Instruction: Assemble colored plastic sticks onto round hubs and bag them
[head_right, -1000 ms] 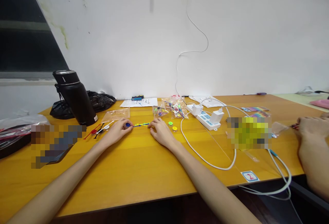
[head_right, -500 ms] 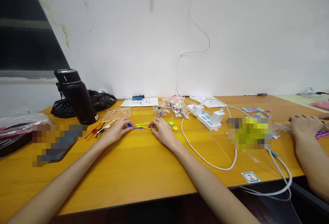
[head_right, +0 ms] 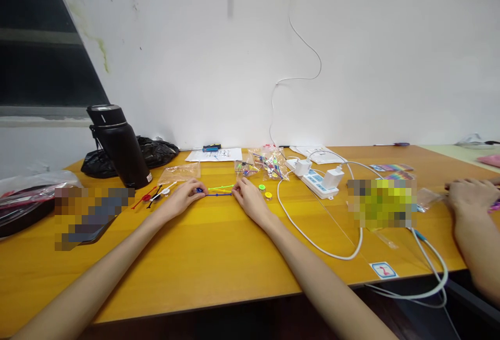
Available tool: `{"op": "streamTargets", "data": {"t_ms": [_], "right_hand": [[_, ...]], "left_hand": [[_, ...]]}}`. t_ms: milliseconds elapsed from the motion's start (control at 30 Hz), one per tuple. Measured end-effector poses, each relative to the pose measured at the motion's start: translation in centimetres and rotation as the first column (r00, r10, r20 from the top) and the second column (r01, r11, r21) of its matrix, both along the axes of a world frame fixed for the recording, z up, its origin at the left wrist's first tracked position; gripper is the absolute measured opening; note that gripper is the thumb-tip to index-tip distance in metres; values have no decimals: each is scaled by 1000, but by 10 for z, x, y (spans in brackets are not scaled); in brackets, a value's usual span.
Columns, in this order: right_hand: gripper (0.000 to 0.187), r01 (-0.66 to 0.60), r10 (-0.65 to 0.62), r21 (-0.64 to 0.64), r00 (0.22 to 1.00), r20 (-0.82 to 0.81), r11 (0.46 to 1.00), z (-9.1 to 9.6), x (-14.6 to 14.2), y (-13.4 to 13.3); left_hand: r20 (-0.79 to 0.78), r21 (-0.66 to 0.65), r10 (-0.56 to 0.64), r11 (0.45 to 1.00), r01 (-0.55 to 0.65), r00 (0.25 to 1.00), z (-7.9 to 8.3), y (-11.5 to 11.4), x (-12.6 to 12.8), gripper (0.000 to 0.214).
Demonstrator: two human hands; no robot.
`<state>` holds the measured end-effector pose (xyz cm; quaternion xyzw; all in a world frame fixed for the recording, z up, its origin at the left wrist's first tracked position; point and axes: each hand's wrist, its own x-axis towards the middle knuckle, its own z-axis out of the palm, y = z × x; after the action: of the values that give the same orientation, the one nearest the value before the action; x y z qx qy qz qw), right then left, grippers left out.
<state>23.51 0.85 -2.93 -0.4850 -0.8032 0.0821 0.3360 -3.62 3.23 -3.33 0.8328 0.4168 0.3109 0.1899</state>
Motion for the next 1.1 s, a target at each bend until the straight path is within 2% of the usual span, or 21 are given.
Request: {"op": "streamTargets", "data": {"t_ms": [400,500,633,900,1000,1100], "right_hand": [[10,17,-16,14,998,-64,1000,2,-2,-1],[12,-48,48,25,999,-18,999,6,-5,-7],[13,-172,173,-21,985,23,985,8,-8,-11],[11,-187,188,-24,981,39,982,0,-7,-4],[12,-170,170,-20,984,48,985,-3,-6,-2],[13,-160,160,-11,986,53,987,-5,-5,0]], "left_hand": [[29,-1,-37,999,37,999,3,-4,3,26],[34,-12,-32,999,32,999,2,-3,3,26],[44,-8,-21,1000,21,999,1,-3,3,24],[11,-7,-7,1000,7,1000,4,-6,5,26],[80,33,40,999,-43,996,10,-11,11,28],[246,51,81,994,-96,966,18,-16,17,29]]}}
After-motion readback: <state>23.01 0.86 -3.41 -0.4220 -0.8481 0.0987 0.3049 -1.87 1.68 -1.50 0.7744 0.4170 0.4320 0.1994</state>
